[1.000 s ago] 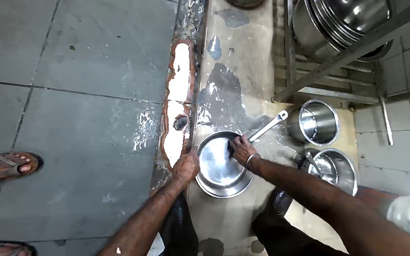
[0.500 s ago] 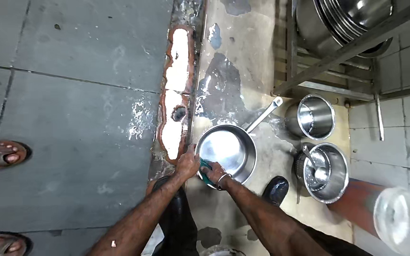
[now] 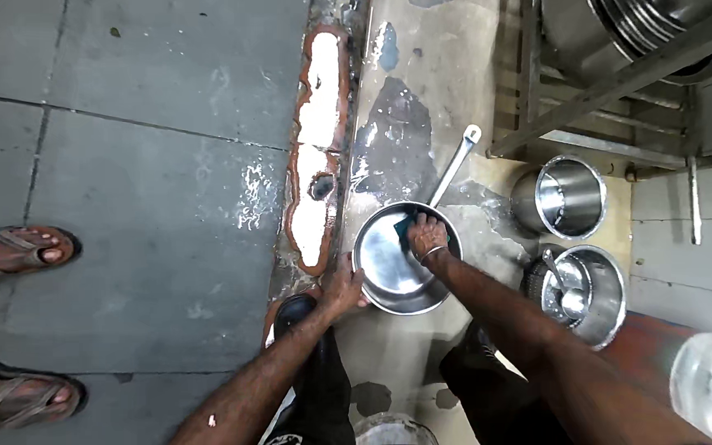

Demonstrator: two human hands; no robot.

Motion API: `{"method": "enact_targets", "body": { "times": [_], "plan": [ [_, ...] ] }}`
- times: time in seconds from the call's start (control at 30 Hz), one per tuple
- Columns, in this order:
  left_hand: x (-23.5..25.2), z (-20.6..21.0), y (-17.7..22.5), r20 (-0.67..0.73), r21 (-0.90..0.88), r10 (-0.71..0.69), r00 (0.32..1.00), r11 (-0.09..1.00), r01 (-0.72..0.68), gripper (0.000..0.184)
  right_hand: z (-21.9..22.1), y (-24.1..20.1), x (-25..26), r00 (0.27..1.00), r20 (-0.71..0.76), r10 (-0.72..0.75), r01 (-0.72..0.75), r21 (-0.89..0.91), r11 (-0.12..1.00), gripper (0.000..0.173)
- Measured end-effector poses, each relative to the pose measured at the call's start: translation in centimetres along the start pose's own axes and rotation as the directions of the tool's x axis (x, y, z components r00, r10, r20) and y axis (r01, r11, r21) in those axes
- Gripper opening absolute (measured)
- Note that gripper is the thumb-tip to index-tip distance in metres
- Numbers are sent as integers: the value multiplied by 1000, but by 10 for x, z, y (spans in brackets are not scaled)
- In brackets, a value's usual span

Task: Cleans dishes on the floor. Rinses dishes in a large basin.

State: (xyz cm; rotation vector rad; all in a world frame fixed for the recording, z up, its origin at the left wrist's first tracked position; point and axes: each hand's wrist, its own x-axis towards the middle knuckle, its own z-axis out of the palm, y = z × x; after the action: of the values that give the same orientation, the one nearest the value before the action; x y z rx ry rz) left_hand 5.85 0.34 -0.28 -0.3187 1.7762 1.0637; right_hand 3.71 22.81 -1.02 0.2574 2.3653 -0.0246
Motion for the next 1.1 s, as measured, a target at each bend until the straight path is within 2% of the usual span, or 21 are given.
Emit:
{"method": "enact_targets", "body": {
  "times": [0.07,0.2,0.3,0.37,0.4,0.47,0.53,0.57,0.6,0.63,0.7,0.73,0.8,0.87,0.93,1.03,1.1],
  "plan": [
    [-5,6,0,1,-135,-31,1000,990,30,56,9,-3,0,991,45,123,-125,31,992,37],
    [-9,10,5,32,-200,-63,997,977,68,61,32,-7,-32,945,233,229,-238,11,971,36],
    [-13,17,6,22,-197,-102,994,975,105,63,43,-33,-58,892,414,181,-243,102,965,33],
    [-16,21,4,17,-190,-129,991,973,130,63,36,-58,-61,846,521,112,-239,183,954,41],
    [-17,21,1,22,-193,-141,990,971,143,63,33,-66,-58,847,529,56,-234,276,932,42],
    [-19,18,-6,45,-215,-147,988,964,153,62,36,-73,-45,880,472,-57,-250,560,790,42],
    [-19,14,-7,78,-250,-144,987,955,159,60,50,-77,-31,938,338,-81,-263,842,471,42],
    [-19,13,-6,81,-254,-139,987,955,156,59,56,-80,-26,958,277,-75,-236,909,343,39],
    [-19,12,-5,74,-252,-134,988,956,149,58,57,-80,-24,969,231,-92,-193,931,309,37],
    [-19,12,-5,69,-241,-130,989,960,143,58,58,-78,-26,969,203,-138,-139,917,373,36],
    [-20,12,-7,49,-190,-127,991,973,134,59,68,-64,-39,927,256,-273,-9,744,668,37],
    [-19,12,-7,38,-151,-120,992,981,125,61,72,-54,-47,898,332,-289,41,591,805,38],
    [-16,11,-8,44,-83,-105,994,991,108,65,68,-31,-61,851,478,-220,67,317,946,41],
    [-15,10,-10,49,-27,-75,996,997,77,66,56,-10,-68,851,510,-125,45,167,985,42],
    [-12,9,-12,51,37,-45,998,998,44,66,40,5,-64,893,449,-24,-41,135,990,39],
    [-12,6,-9,75,93,-44,996,995,37,63,29,17,-46,975,134,176,-208,288,935,41],
    [-10,4,-10,93,104,-42,995,994,32,65,38,12,-37,956,-46,288,-245,412,878,50]
  ]
}}
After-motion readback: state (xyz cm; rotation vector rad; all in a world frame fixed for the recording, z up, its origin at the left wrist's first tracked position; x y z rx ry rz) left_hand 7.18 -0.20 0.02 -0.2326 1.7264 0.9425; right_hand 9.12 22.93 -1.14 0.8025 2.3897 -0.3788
